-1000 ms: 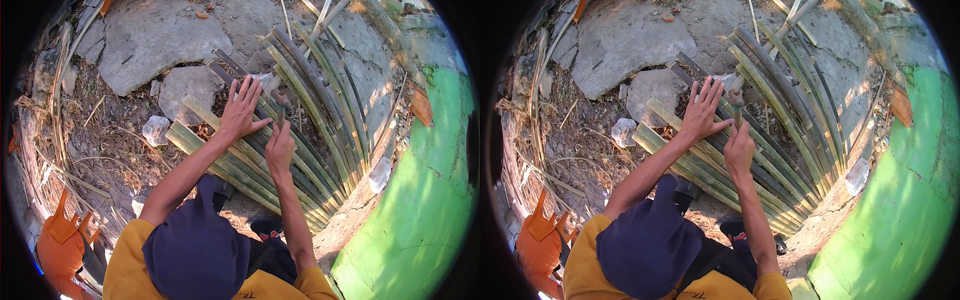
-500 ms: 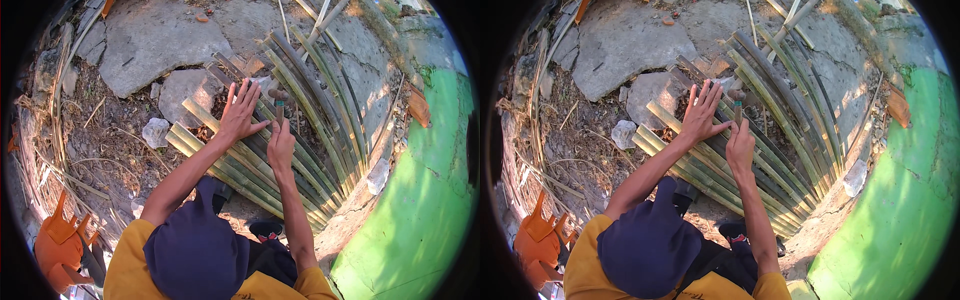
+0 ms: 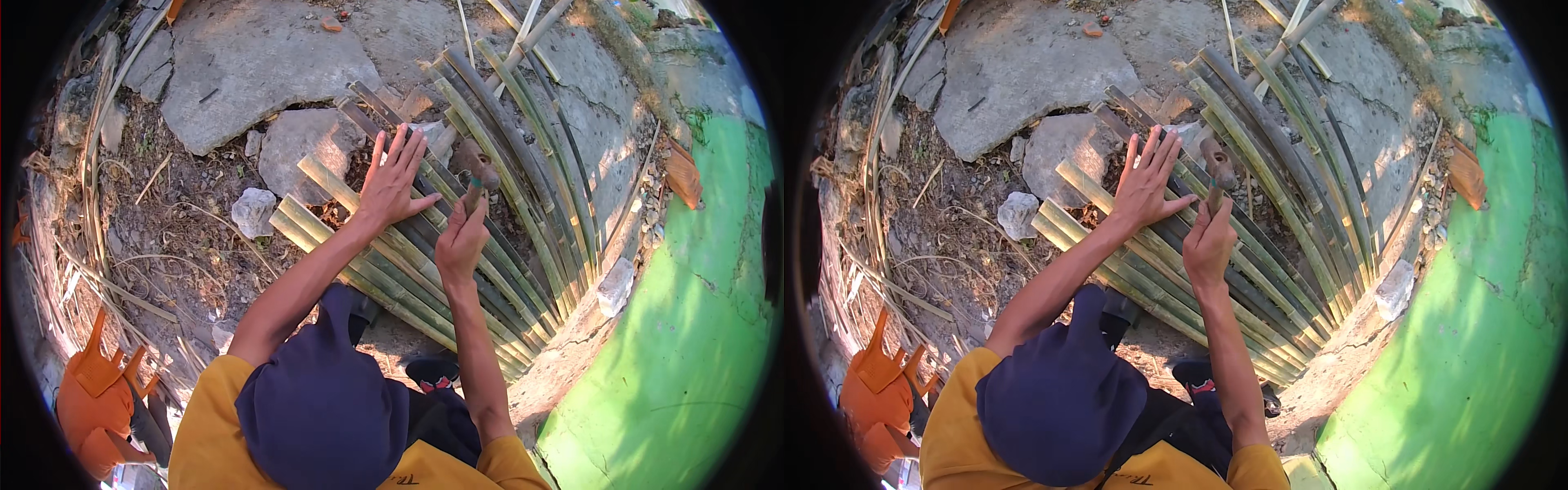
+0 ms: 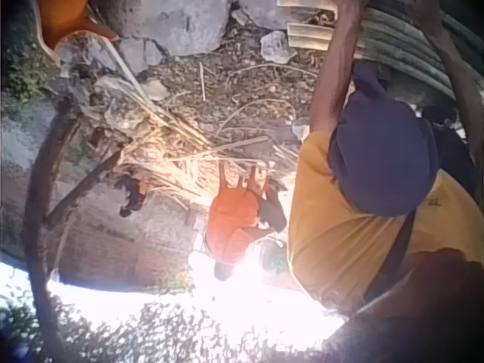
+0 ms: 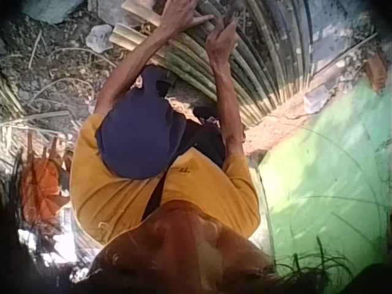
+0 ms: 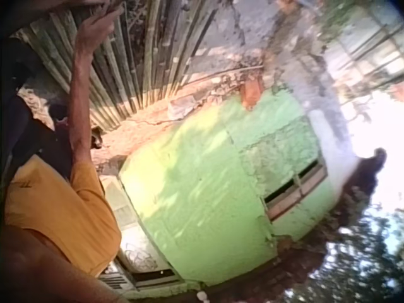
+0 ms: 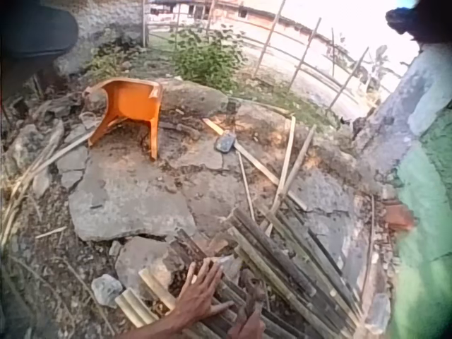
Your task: The person assembles a bamboo lattice by hand, using a hammer to drive small nails into the bamboo strips to secure them to a wooden frame.
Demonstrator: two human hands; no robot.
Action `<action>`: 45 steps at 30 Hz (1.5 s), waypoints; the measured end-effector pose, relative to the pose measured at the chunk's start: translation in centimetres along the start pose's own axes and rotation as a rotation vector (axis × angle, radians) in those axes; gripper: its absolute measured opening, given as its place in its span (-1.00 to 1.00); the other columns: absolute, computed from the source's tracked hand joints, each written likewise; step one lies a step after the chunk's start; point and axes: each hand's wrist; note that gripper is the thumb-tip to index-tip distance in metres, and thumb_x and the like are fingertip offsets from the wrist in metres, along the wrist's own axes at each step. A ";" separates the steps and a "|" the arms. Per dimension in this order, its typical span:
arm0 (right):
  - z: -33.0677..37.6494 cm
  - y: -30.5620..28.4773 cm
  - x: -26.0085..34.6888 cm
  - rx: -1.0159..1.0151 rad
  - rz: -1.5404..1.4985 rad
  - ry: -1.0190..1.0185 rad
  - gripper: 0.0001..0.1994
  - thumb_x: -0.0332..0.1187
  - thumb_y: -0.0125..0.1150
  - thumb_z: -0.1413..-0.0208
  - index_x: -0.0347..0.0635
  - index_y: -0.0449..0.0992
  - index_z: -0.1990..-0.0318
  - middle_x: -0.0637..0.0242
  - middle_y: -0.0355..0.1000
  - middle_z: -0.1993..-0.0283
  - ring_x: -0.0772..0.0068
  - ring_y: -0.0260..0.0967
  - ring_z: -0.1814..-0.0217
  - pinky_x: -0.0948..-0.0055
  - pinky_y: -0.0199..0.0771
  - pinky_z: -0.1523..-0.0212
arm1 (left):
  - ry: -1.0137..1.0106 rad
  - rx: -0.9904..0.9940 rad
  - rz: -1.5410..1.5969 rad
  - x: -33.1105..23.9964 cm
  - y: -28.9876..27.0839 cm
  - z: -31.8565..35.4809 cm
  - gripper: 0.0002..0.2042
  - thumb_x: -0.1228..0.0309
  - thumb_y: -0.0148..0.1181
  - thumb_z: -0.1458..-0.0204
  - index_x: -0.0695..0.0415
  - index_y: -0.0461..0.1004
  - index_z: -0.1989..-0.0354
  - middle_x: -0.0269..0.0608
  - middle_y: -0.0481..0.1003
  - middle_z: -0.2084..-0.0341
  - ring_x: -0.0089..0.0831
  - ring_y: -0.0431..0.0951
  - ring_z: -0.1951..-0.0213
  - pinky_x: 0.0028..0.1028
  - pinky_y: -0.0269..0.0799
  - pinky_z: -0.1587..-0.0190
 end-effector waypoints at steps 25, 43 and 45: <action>-0.4 -0.3 -1.0 -0.127 0.026 -0.126 -0.75 -0.28 -0.04 -0.53 -0.35 0.40 0.04 -0.20 0.43 0.46 -0.36 0.45 0.45 -0.02 0.31 0.46 | 0.007 -0.017 0.034 -0.4 -0.1 -0.5 0.08 -0.36 0.19 -0.06 0.28 0.15 -0.55 -0.08 0.10 -0.58 -0.07 -0.16 -0.65 0.15 -0.42 -0.62; -1.3 -1.1 -1.1 0.187 0.194 0.180 -0.71 -0.26 -0.05 -0.54 -0.37 0.38 0.11 -0.17 0.40 0.52 -0.37 0.35 0.50 -0.05 0.25 0.47 | 0.001 0.007 0.020 0.0 0.5 0.4 0.07 -0.40 0.15 -0.06 0.26 0.18 -0.55 -0.11 0.12 -0.58 -0.10 -0.17 -0.65 0.13 -0.43 -0.63; -2.3 -2.2 1.7 0.185 0.191 0.190 -0.72 -0.25 -0.06 -0.55 -0.35 0.40 0.08 -0.14 0.42 0.49 -0.30 0.40 0.48 -0.04 0.27 0.45 | -0.007 0.011 0.026 0.3 0.2 0.3 0.08 -0.37 0.18 -0.06 0.27 0.15 -0.56 -0.10 0.08 -0.59 -0.07 -0.15 -0.65 0.16 -0.44 -0.62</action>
Point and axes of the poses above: each hand's wrist, its own z-axis away from the middle knuckle, its own y-axis out of the palm, x = y × z
